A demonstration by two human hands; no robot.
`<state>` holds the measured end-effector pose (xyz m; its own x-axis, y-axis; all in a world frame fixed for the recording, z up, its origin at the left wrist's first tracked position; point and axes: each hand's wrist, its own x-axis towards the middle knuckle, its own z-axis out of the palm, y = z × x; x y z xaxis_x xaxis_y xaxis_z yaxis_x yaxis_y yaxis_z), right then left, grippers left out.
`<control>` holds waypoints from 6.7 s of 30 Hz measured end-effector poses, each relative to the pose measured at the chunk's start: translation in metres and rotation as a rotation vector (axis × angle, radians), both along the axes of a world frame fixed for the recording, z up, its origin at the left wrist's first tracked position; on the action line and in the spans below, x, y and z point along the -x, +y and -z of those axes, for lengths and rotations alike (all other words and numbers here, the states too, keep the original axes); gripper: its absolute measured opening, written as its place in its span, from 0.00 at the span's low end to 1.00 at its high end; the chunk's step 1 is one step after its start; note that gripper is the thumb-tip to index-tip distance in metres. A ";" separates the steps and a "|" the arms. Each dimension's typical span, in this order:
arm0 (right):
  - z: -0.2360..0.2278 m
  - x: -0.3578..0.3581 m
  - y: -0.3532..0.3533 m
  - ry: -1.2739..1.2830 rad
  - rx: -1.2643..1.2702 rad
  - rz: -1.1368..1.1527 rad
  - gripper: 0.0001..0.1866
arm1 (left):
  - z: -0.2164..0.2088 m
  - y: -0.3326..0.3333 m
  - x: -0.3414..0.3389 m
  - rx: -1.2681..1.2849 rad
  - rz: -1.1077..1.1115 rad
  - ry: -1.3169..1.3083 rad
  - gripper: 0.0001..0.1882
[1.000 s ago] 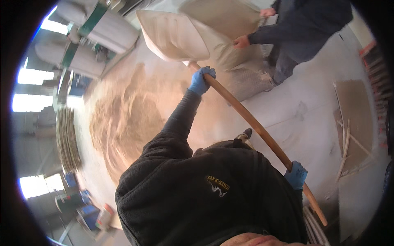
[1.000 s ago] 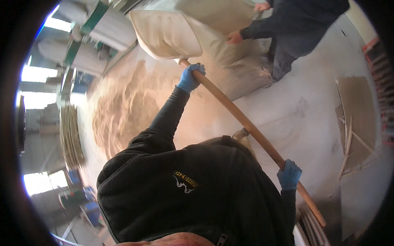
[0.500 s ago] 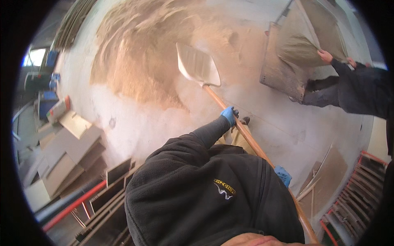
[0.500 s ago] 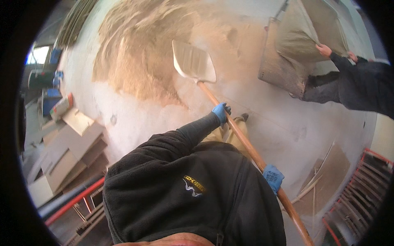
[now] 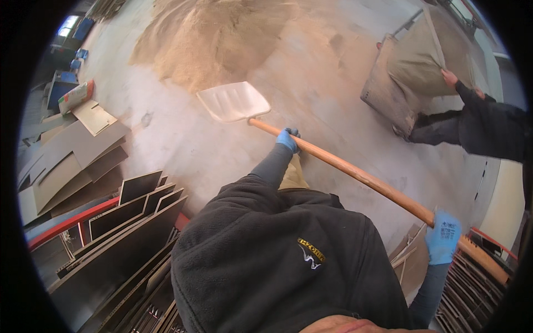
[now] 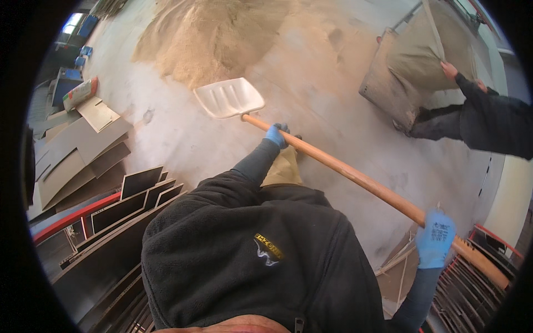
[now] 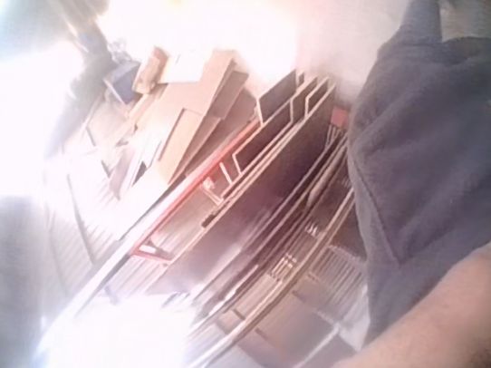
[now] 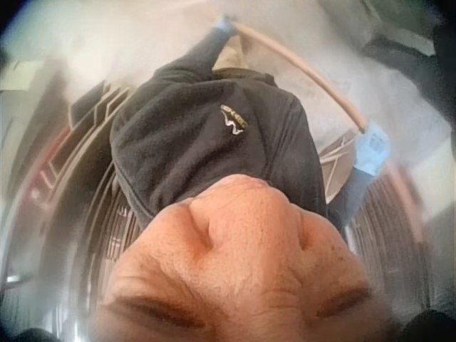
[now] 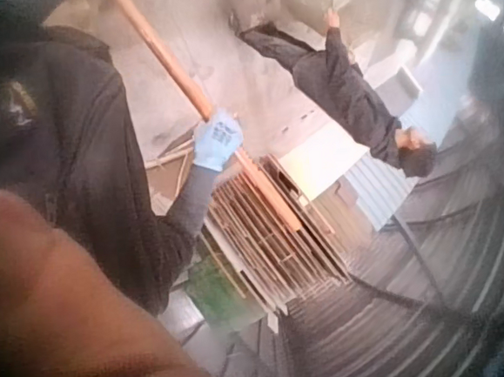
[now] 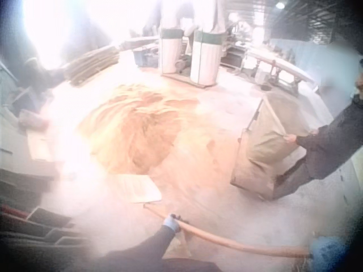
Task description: The person uses a shovel to scoop sawdust from a large pile on the floor and transfers it into a large fabric bag held open by another person. The person repeatedly scoops and deposits sawdust into the bag throughout the clip.
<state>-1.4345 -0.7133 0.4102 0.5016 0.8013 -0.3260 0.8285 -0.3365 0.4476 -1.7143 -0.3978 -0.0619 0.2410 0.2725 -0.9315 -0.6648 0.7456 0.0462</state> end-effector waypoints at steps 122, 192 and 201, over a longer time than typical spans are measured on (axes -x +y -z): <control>-0.039 -0.060 -0.598 1.661 -1.425 -0.265 0.13 | -0.128 -0.631 -0.174 -0.201 0.284 -0.149 0.26; -0.030 -0.059 -0.611 1.651 -1.372 -0.121 0.16 | -0.107 -0.633 -0.170 -0.282 0.383 -0.071 0.32; -0.032 -0.058 -0.618 1.714 -1.297 -0.169 0.15 | -0.104 -0.637 -0.165 -0.320 0.382 -0.037 0.33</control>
